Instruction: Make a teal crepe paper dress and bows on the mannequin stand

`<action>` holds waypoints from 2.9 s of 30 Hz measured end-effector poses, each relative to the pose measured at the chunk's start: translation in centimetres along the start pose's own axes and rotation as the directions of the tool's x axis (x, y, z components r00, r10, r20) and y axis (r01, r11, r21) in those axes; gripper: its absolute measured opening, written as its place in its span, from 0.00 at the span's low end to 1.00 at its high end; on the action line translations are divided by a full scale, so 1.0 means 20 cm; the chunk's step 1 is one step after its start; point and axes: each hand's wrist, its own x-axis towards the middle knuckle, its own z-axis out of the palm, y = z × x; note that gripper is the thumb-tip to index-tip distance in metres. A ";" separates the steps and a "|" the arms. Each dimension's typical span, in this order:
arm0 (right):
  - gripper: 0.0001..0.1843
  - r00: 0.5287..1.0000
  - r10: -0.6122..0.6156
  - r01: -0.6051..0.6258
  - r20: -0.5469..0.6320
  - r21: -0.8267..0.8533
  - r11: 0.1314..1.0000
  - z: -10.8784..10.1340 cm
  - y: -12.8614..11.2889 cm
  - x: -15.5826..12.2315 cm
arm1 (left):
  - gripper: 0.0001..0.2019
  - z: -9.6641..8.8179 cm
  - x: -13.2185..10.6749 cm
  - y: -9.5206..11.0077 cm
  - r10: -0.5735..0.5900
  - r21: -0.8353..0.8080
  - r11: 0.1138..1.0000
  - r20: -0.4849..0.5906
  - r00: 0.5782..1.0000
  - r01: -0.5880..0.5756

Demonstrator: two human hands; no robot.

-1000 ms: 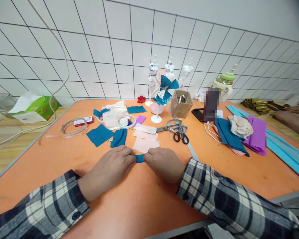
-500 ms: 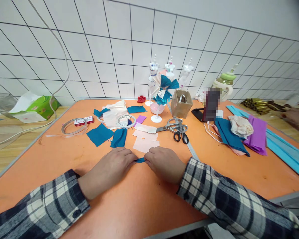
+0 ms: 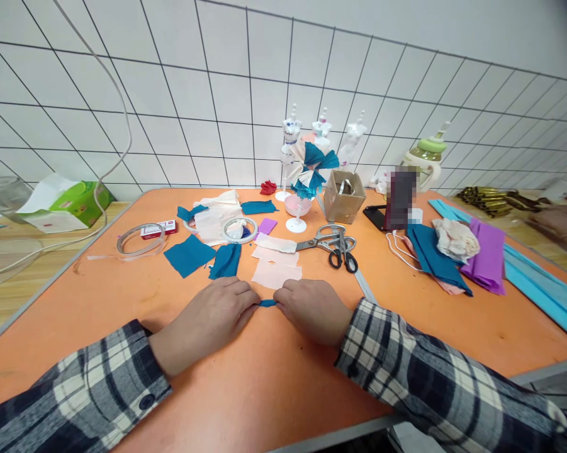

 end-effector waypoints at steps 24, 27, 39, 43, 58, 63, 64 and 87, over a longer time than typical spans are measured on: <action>0.16 0.997 0.063 -0.067 0.037 0.141 0.988 -0.01 0.02 0.03 | 0.11 0.02 0.03 -0.04 0.101 -0.013 0.995 -0.072 0.992 -0.102; 0.13 0.995 0.098 -0.100 0.021 0.170 0.980 0.01 0.03 0.03 | 0.11 0.02 0.05 -0.05 0.088 -0.050 0.995 -0.038 0.995 -0.090; 0.12 0.989 0.148 -0.138 -0.024 0.240 0.961 0.01 0.03 0.05 | 0.11 0.00 0.05 -0.02 0.093 0.057 0.994 -0.039 0.995 -0.091; 0.11 0.988 0.140 -0.123 -0.061 0.233 0.965 0.01 0.03 0.04 | 0.10 -0.01 0.03 0.00 0.093 0.058 0.994 -0.039 0.995 -0.091; 0.10 0.986 0.169 -0.168 0.013 0.210 0.963 -0.01 0.03 0.04 | 0.12 0.02 0.03 -0.02 0.061 0.003 0.998 -0.013 0.998 -0.061; 0.12 0.984 0.176 -0.174 0.005 0.151 0.973 -0.02 0.02 0.03 | 0.12 0.00 0.03 -0.01 0.079 0.028 0.997 -0.046 0.996 -0.078; 0.12 0.983 0.185 -0.186 0.016 0.137 0.973 -0.02 0.02 0.03 | 0.12 0.00 0.03 -0.01 0.080 0.030 0.996 -0.036 0.996 -0.079; 0.13 0.986 0.167 -0.168 0.018 0.102 0.980 -0.01 0.01 0.03 | 0.09 -0.01 0.02 0.01 0.039 0.067 0.997 -0.002 0.999 -0.038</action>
